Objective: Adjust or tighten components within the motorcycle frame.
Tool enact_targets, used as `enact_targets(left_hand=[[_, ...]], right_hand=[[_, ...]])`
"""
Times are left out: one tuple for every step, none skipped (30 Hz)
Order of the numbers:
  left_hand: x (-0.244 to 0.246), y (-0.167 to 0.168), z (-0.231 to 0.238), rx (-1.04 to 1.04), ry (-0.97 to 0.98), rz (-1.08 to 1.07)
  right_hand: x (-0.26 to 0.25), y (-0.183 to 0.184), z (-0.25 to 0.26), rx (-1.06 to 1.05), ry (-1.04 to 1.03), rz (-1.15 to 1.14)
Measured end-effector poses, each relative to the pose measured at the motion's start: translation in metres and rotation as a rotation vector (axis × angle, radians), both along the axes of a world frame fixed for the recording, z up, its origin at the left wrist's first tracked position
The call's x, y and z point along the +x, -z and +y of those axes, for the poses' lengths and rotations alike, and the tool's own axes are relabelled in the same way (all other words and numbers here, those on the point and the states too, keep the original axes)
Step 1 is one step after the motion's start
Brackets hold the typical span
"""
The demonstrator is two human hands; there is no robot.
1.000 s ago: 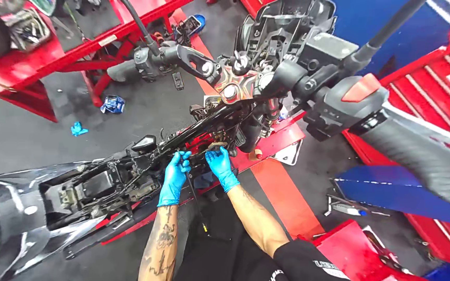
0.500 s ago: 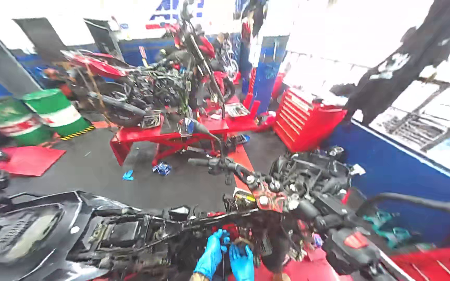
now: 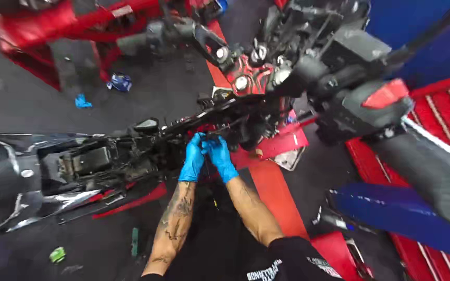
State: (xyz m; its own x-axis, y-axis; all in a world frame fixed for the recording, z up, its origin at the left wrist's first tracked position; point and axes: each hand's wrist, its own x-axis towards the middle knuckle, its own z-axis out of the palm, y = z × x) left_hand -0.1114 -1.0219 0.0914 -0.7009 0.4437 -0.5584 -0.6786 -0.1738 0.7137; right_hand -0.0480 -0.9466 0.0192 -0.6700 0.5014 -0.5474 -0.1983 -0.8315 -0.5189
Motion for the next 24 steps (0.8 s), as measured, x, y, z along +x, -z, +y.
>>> enact_targets(left_hand=[[0.005, 0.001, -0.007, -0.01, 0.0, -0.011], [0.004, 0.0, -0.007, -0.012, 0.006, -0.004], [0.004, -0.001, -0.007, -0.018, 0.005, -0.001], [0.005, -0.001, -0.01, -0.034, 0.002, -0.002], [0.004, 0.001, -0.012, -0.043, 0.007, 0.004], [0.005, 0.002, -0.013, -0.047, 0.017, 0.006], [0.005, 0.003, -0.013, -0.05, 0.021, 0.005], [0.005, 0.003, -0.013, -0.055, 0.02, 0.003], [0.005, 0.002, -0.013, -0.061, 0.021, 0.001], [0.005, 0.002, -0.013, -0.062, 0.022, -0.002], [0.005, 0.001, -0.013, -0.061, 0.025, -0.004], [0.005, 0.001, -0.014, -0.061, 0.029, -0.008], [0.004, 0.0, -0.014, -0.067, 0.028, -0.01], [0.004, -0.001, -0.013, -0.073, 0.025, -0.009], [0.003, -0.001, -0.014, -0.081, 0.024, -0.006], [0.003, -0.001, -0.014, -0.084, 0.023, -0.002], [0.003, -0.001, -0.013, -0.087, 0.026, 0.004], [0.002, 0.0, -0.012, -0.093, 0.028, 0.005], [0.001, 0.0, -0.011, -0.1, 0.035, 0.003], [0.001, 0.001, -0.01, -0.105, 0.04, -0.003], [0.001, 0.002, -0.01, -0.103, 0.04, -0.009], [0.0, 0.002, -0.009, -0.092, 0.041, -0.013], [-0.001, 0.003, -0.009, -0.083, 0.041, -0.016], [-0.002, 0.004, -0.008, -0.075, 0.042, -0.02]], right_hand=[[0.003, 0.003, -0.007, -0.002, 0.008, -0.015], [0.001, 0.003, -0.005, -0.006, 0.018, -0.019], [0.0, 0.002, -0.004, -0.017, 0.031, -0.023], [0.001, 0.002, -0.006, -0.028, 0.043, -0.024], [0.001, 0.003, -0.005, -0.026, 0.047, -0.018], [0.002, 0.003, -0.006, -0.01, 0.04, -0.018], [0.001, 0.001, -0.006, 0.013, 0.029, -0.026], [0.0, -0.003, -0.006, 0.038, 0.016, -0.043], [0.0, -0.005, -0.007, 0.071, 0.0, -0.057], [0.0, -0.007, -0.007, 0.109, -0.021, -0.063], [0.001, -0.008, -0.006, 0.139, -0.037, -0.065], [0.0, -0.009, -0.005, 0.153, -0.052, -0.062], [-0.002, -0.01, -0.003, 0.15, -0.056, -0.055], [-0.005, -0.012, -0.001, 0.124, -0.051, -0.05], [-0.009, -0.013, 0.002, 0.069, -0.034, -0.045], [-0.011, -0.015, 0.004, 0.023, -0.022, -0.04], [-0.01, -0.016, 0.006, -0.007, -0.019, -0.029], [-0.006, -0.019, 0.006, -0.021, -0.024, -0.012], [-0.003, -0.022, 0.006, -0.03, -0.032, 0.006], [-0.006, -0.023, 0.007, -0.077, -0.009, 0.01], [-0.008, -0.022, 0.007, -0.121, 0.003, 0.012], [-0.008, -0.022, 0.007, -0.146, -0.008, 0.019], [-0.008, -0.021, 0.006, -0.15, -0.045, 0.027], [-0.008, -0.019, 0.005, -0.145, -0.09, 0.03]])
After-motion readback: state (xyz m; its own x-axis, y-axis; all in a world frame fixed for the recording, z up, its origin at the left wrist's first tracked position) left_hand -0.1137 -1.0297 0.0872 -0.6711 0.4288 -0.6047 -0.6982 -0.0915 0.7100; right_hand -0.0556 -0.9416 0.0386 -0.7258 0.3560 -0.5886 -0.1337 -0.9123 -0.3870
